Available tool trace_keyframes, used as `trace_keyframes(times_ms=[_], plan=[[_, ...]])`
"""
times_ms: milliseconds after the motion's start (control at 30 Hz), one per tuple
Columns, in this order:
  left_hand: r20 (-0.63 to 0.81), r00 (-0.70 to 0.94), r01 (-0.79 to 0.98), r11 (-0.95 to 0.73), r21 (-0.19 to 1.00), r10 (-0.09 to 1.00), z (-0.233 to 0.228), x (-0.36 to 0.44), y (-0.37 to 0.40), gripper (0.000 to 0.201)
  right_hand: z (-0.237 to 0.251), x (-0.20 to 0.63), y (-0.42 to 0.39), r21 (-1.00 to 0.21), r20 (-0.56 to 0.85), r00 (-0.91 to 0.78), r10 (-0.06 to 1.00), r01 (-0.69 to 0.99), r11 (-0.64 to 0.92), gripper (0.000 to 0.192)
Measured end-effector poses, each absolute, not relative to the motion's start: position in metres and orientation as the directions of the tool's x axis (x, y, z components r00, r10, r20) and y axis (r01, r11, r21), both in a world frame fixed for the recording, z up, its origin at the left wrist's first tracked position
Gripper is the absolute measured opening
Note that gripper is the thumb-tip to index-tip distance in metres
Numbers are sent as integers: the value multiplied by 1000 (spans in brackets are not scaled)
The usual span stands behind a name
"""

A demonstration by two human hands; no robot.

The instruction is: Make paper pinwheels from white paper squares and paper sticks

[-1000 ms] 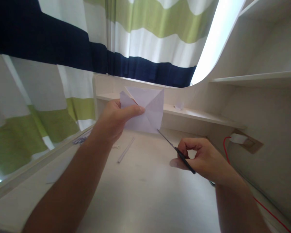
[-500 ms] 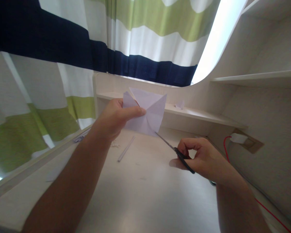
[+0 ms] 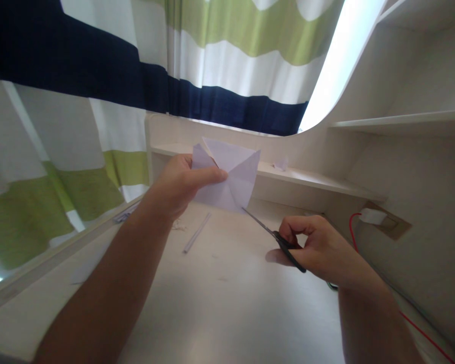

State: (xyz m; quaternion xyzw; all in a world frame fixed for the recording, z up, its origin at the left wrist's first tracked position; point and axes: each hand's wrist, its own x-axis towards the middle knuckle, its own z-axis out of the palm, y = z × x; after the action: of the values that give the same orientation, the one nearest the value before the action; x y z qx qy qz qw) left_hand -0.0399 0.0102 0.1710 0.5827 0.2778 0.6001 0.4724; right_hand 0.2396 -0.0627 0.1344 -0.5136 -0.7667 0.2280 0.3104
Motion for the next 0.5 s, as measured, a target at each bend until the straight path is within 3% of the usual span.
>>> trace_keyframes(times_ms=[200,433,500], plan=[[429,133,-248,-390,887,893,172,-40,8,31,132,241,-61,-658,260,-274,926,651,378,48],[438,119,-258,-398,880,891,172,-42,10,30,142,247,-62,-609,143,-332,932,713,348,40],[452,119,-236,-417,878,884,170,-43,12,28,145,251,-59,-646,156,-299,942,690,326,40]])
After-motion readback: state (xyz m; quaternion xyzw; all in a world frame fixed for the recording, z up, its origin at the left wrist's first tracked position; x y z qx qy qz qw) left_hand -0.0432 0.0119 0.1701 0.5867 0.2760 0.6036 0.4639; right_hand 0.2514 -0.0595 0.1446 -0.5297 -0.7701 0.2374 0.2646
